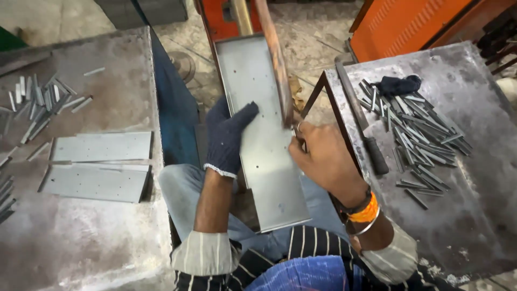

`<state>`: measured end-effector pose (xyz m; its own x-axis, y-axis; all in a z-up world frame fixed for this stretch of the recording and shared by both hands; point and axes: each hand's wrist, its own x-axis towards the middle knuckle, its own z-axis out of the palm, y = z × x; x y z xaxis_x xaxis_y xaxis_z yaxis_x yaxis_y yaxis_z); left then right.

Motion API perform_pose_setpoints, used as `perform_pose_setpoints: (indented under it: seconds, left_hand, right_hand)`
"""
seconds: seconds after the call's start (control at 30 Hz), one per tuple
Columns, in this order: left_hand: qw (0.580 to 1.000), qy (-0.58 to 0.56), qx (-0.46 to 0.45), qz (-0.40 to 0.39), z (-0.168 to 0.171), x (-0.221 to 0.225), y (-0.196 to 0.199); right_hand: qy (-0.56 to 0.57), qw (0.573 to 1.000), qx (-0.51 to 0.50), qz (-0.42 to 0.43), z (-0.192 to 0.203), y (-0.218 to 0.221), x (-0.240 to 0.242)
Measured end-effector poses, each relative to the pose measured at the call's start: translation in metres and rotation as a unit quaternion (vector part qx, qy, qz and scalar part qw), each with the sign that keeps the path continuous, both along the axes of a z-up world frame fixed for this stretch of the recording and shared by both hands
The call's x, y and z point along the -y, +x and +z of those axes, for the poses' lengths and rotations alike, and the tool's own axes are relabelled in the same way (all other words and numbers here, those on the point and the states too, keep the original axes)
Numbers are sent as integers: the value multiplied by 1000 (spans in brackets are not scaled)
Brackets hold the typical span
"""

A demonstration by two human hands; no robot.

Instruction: The person spot welds small metal components onto larger metal base plates at a workstation.

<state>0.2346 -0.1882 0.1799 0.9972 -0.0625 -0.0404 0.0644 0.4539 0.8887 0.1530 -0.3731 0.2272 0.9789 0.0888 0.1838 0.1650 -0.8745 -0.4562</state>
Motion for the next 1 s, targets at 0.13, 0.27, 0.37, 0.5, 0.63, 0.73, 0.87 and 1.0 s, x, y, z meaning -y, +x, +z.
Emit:
perform_pose_setpoints:
  seconds: [0.13,0.27,0.37,0.5,0.63,0.73,0.87,1.0]
  left_hand:
    - [1000,17,19,-3,-9,-3,-7]
    - [997,73,25,-7,1,-4,-35]
    - [996,87,21,-3,-4,-3,-41]
    - [997,70,40,8,-5,3,-57]
    - [998,39,36,39,-21,-9,-78]
    - [995,38,46,76,-27,-27,-89]
    - [963,186,-13,193,-56,-66,-124]
    - [873,233,-74,422,-146,-123,-160]
  right_hand:
    - [67,997,26,29,5,-6,-5]
    - [-4,1000,-18,-12,-15,-28,0]
    - [-30,999,4,-26,-30,-30,1]
    - [-34,998,47,-27,-18,-37,0]
    - [21,1000,0,-18,1,-44,-17]
    - [40,999,-25,-6,-9,-30,-41]
    - [-53,992,63,94,-80,5,-86]
    - [-178,937,-80,291,-137,21,-157]
